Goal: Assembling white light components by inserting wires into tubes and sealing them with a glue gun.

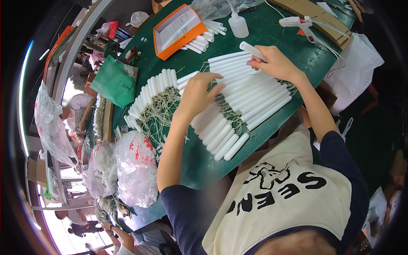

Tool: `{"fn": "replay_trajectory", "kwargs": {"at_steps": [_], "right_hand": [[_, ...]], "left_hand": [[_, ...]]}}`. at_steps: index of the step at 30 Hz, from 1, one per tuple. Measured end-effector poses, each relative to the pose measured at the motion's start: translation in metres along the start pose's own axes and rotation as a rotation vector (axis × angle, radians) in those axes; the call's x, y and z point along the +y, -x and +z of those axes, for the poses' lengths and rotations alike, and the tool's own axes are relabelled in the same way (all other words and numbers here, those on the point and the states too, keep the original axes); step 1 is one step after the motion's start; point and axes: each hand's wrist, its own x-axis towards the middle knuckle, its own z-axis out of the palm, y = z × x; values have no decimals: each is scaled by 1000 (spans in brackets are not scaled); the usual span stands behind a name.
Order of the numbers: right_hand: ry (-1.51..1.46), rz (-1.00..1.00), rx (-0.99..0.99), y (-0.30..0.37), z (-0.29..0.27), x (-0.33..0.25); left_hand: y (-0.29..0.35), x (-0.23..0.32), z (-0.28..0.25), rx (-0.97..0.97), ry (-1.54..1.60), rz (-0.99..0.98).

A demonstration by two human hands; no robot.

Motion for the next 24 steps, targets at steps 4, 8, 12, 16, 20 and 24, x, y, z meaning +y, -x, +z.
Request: {"fn": "replay_trajectory", "kwargs": {"at_steps": [4, 8, 12, 16, 20, 24], "right_hand": [[63, 45, 105, 6, -18, 0], [121, 3, 130, 16, -32, 12], [155, 71, 64, 27, -49, 28], [194, 64, -65, 30, -54, 33], [187, 21, -140, 27, -45, 31], [204, 103, -171, 23, -41, 25]], "left_hand": [[-16, 9, 19, -43, -34, 61], [-19, 2, 26, -88, 67, -114], [-18, -8, 26, 85, 290, -196], [-14, -17, 23, 102, 495, -286], [-11, -20, 22, 112, 529, -310], [-11, -21, 22, 111, 513, -308]]}}
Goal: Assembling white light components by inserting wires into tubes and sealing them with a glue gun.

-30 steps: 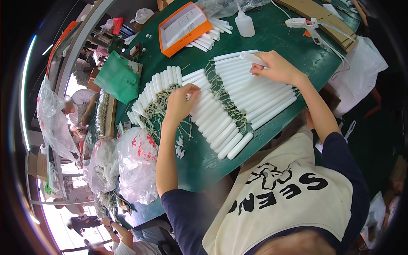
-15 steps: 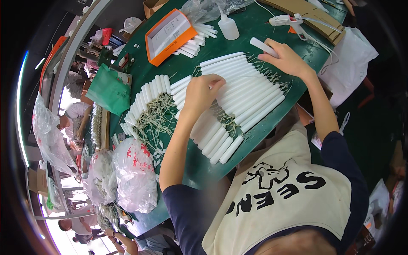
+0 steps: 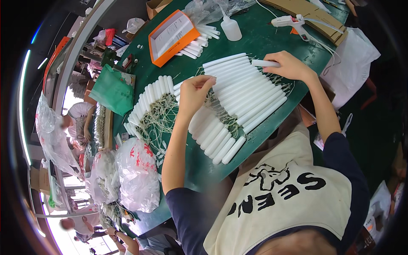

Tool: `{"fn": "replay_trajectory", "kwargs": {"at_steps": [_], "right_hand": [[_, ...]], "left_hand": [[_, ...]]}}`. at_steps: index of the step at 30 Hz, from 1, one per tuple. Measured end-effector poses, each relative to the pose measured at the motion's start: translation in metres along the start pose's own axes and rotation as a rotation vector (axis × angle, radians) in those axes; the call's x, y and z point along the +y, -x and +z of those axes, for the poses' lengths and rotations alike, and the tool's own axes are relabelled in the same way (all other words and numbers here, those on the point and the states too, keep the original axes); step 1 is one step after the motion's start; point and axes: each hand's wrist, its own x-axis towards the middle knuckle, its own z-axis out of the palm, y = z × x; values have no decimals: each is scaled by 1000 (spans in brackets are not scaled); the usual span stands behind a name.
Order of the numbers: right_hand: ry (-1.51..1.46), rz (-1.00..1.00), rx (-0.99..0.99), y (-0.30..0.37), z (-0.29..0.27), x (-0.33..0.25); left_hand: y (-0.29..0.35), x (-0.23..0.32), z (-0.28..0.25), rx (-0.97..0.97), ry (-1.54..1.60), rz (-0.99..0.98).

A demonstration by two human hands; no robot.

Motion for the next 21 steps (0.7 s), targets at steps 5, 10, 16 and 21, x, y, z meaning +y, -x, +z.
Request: {"fn": "replay_trajectory", "kwargs": {"at_steps": [5, 10, 16, 21], "right_hand": [[12, -31, -6, -2, 7, -3], [37, 7, -13, -7, 11, -9], [-6, -171, 13, -12, 15, -17], [117, -206, -15, -24, 33, -49]], "left_hand": [[3, 1, -2, -7, 9, -3], [4, 7, -6, -49, -48, -55], [5, 3, -4, -16, -8, -20], [6, 10, -8, -156, -29, -42]]}}
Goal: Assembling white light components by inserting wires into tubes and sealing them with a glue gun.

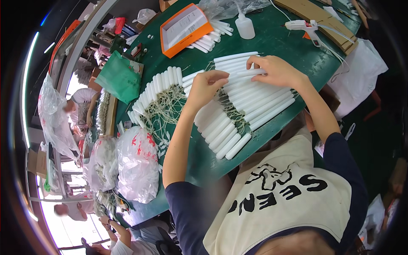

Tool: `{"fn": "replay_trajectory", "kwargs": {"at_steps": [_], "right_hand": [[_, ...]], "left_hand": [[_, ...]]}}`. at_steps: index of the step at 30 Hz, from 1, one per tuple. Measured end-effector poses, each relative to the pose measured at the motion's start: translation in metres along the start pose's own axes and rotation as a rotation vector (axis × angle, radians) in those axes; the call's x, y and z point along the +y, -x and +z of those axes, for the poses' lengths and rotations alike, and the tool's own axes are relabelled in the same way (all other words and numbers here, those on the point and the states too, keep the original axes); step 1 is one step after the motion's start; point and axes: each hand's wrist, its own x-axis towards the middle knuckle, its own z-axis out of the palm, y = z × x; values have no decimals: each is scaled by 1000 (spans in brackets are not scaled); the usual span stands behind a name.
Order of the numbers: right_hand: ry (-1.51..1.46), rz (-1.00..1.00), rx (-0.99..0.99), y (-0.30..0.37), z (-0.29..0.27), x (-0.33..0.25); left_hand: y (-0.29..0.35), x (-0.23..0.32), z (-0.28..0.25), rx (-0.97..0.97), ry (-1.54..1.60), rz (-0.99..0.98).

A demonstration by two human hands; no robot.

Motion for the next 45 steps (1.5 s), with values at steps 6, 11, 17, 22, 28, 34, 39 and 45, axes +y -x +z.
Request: {"fn": "replay_trajectory", "kwargs": {"at_steps": [6, 11, 17, 22, 28, 34, 39, 45], "right_hand": [[-1, -147, 55, -12, 12, 0], [36, -198, 16, -16, 20, -4], [8, -138, -26, -20, 21, -14], [-16, -198, -33, -22, 23, -11], [-15, -211, -45, -19, 23, -10], [-15, -230, -41, -19, 26, -11], [-8, -224, -5, -19, 29, -7], [-17, -139, -3, -22, 36, -11]], "left_hand": [[15, -6, -16, -1, -280, 21], [21, -15, -12, -44, -373, 10], [18, -24, -8, -33, -319, 15], [16, -30, -13, -68, -240, 2], [19, -24, -16, -113, -138, -173], [24, -20, -17, -134, -73, -199], [26, -23, -13, 60, -227, 116], [28, -17, -9, 126, -293, 117]]}}
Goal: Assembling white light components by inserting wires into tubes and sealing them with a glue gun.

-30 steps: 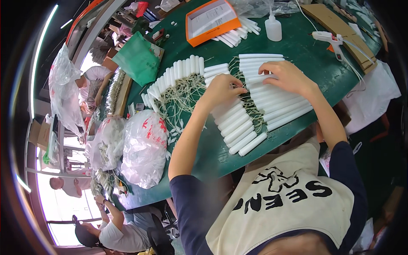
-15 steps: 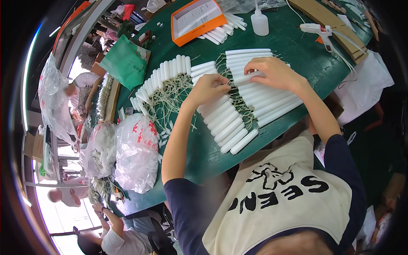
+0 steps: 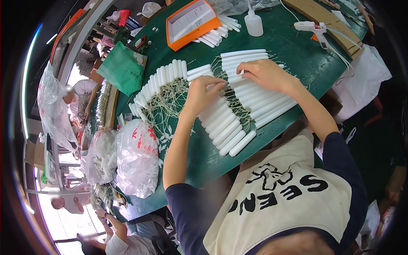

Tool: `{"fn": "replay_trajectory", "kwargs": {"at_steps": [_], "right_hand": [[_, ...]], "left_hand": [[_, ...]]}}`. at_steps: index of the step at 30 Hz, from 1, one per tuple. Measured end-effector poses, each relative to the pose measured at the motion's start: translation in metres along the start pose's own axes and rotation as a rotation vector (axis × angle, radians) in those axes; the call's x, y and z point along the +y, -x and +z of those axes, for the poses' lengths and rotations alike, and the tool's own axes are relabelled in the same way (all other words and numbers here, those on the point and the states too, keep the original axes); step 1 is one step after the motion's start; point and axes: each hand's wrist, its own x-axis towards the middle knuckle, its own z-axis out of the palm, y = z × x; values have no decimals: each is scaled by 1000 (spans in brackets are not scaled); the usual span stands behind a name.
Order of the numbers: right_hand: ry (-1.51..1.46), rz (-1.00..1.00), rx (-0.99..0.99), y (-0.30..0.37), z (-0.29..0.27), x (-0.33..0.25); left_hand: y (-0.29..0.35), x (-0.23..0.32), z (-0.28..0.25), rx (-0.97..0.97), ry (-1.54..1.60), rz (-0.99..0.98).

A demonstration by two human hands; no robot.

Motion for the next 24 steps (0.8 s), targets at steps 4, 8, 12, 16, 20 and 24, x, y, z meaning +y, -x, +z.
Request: {"fn": "replay_trajectory", "kwargs": {"at_steps": [4, 8, 12, 16, 20, 24], "right_hand": [[7, -29, 8, 0, 1, -2], [27, -78, 60, 1, 6, 2], [43, -50, 35, 1, 7, 6], [47, -43, 33, 1, 7, 5], [31, -15, 33, 0, 6, 1], [38, 9, 34, 0, 5, 1]], "left_hand": [[0, -6, 3, 51, 12, 45], [1, -3, 4, 69, 16, 22], [1, 0, 0, 57, -40, 41], [-1, -2, -2, 13, -254, 240], [-2, 1, 1, 97, -422, 396], [-2, 4, 1, 116, -478, 393]]}}
